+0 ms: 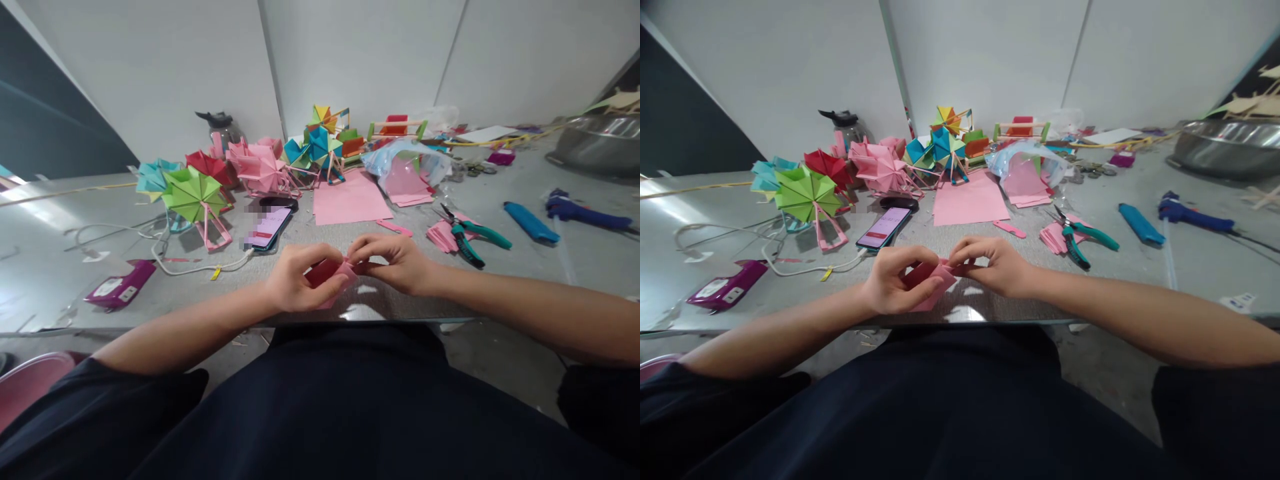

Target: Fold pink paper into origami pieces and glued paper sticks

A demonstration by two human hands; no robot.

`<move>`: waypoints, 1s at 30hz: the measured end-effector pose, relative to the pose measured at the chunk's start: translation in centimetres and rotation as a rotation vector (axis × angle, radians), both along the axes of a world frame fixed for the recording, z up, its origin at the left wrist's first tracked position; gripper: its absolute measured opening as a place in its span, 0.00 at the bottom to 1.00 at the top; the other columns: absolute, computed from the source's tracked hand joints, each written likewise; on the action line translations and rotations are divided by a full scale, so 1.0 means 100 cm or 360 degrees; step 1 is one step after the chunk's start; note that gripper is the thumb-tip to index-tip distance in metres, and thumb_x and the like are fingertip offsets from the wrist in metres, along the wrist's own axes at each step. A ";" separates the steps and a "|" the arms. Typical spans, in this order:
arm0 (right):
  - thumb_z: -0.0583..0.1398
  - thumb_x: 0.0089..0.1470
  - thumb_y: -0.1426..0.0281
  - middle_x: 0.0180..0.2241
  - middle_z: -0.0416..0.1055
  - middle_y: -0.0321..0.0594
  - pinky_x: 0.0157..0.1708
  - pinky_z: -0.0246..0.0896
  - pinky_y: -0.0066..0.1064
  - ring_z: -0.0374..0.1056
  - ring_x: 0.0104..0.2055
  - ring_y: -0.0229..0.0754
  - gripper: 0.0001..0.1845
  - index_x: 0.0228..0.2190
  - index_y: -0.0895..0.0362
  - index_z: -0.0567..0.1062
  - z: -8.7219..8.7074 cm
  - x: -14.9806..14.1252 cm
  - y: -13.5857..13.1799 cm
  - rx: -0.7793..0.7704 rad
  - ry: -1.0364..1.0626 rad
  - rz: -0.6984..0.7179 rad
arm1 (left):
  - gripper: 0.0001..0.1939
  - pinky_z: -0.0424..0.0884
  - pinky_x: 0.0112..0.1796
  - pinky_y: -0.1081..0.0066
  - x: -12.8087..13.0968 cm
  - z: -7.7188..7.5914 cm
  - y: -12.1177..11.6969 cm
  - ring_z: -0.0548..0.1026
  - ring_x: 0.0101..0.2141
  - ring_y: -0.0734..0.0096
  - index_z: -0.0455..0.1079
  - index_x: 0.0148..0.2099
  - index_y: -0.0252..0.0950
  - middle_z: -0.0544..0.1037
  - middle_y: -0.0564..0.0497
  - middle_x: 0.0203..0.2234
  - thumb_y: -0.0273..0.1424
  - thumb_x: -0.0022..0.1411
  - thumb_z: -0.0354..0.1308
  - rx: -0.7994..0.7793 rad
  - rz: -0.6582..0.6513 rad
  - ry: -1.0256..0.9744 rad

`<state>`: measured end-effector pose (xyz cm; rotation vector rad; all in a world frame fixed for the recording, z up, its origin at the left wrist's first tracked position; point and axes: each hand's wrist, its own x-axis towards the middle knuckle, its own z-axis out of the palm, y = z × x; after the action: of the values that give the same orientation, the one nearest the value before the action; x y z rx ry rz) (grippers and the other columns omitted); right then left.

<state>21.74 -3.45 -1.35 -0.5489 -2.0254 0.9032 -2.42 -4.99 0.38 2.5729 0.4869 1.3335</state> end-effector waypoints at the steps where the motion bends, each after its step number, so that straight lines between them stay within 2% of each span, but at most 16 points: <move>1: 0.69 0.62 0.67 0.40 0.81 0.38 0.41 0.72 0.34 0.76 0.40 0.40 0.05 0.39 0.48 0.87 0.000 0.000 -0.001 0.0023 -0.0019 0.0013 | 0.05 0.63 0.23 0.77 0.000 0.000 0.000 0.66 0.19 0.80 0.74 0.40 0.35 0.74 0.58 0.21 0.32 0.66 0.65 0.0014 -0.0007 0.0003; 9: 0.66 0.64 0.69 0.43 0.79 0.39 0.43 0.75 0.34 0.75 0.42 0.39 0.09 0.44 0.46 0.86 0.002 0.001 -0.003 0.0186 -0.0088 0.0059 | 0.05 0.68 0.24 0.77 -0.001 0.000 0.002 0.73 0.22 0.78 0.75 0.43 0.35 0.80 0.53 0.26 0.31 0.67 0.66 0.0073 -0.0055 0.0057; 13: 0.66 0.65 0.70 0.41 0.79 0.38 0.41 0.75 0.33 0.75 0.40 0.38 0.08 0.42 0.47 0.86 0.004 0.000 -0.005 0.0354 -0.0059 -0.0016 | 0.07 0.76 0.30 0.76 -0.005 0.002 0.005 0.82 0.30 0.73 0.75 0.48 0.36 0.85 0.48 0.34 0.30 0.68 0.66 0.0225 -0.0153 0.0093; 16: 0.66 0.65 0.69 0.41 0.79 0.39 0.41 0.76 0.34 0.76 0.40 0.39 0.06 0.41 0.48 0.86 0.006 0.000 -0.006 0.0489 -0.0064 -0.0104 | 0.11 0.80 0.34 0.74 -0.008 0.000 0.008 0.86 0.36 0.68 0.75 0.51 0.37 0.87 0.44 0.41 0.28 0.68 0.67 0.0380 -0.0106 0.0169; 19: 0.66 0.65 0.69 0.40 0.80 0.39 0.41 0.76 0.33 0.77 0.40 0.39 0.06 0.42 0.48 0.84 0.007 0.001 -0.006 0.0634 -0.0049 -0.0172 | 0.11 0.83 0.39 0.71 -0.009 -0.003 0.012 0.87 0.41 0.64 0.76 0.51 0.37 0.86 0.41 0.45 0.26 0.67 0.67 0.0392 -0.0063 0.0187; 21: 0.67 0.64 0.70 0.39 0.80 0.39 0.39 0.75 0.33 0.77 0.39 0.39 0.06 0.42 0.49 0.83 0.008 0.001 -0.006 0.0748 -0.0025 -0.0199 | 0.11 0.83 0.41 0.70 -0.008 -0.005 0.015 0.87 0.42 0.63 0.76 0.51 0.35 0.86 0.40 0.45 0.24 0.67 0.67 0.0368 -0.0065 0.0170; 26: 0.67 0.64 0.71 0.36 0.80 0.38 0.38 0.74 0.33 0.76 0.37 0.40 0.03 0.39 0.51 0.79 0.009 0.002 -0.003 0.0967 0.0007 -0.0271 | 0.09 0.83 0.37 0.73 -0.006 -0.008 0.017 0.87 0.38 0.67 0.77 0.50 0.36 0.87 0.44 0.41 0.22 0.68 0.64 0.0454 -0.0001 0.0118; 30: 0.65 0.64 0.72 0.37 0.81 0.39 0.38 0.74 0.35 0.77 0.37 0.41 0.05 0.35 0.50 0.79 0.007 0.002 -0.002 0.0985 -0.0056 -0.0350 | 0.06 0.82 0.36 0.74 -0.005 -0.009 0.017 0.87 0.35 0.68 0.77 0.47 0.34 0.87 0.45 0.38 0.23 0.68 0.66 0.0518 0.0114 0.0041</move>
<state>21.99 -3.68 -0.67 -0.4227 -2.0842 0.1134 -2.94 -3.33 -0.47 2.8587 0.3979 1.5163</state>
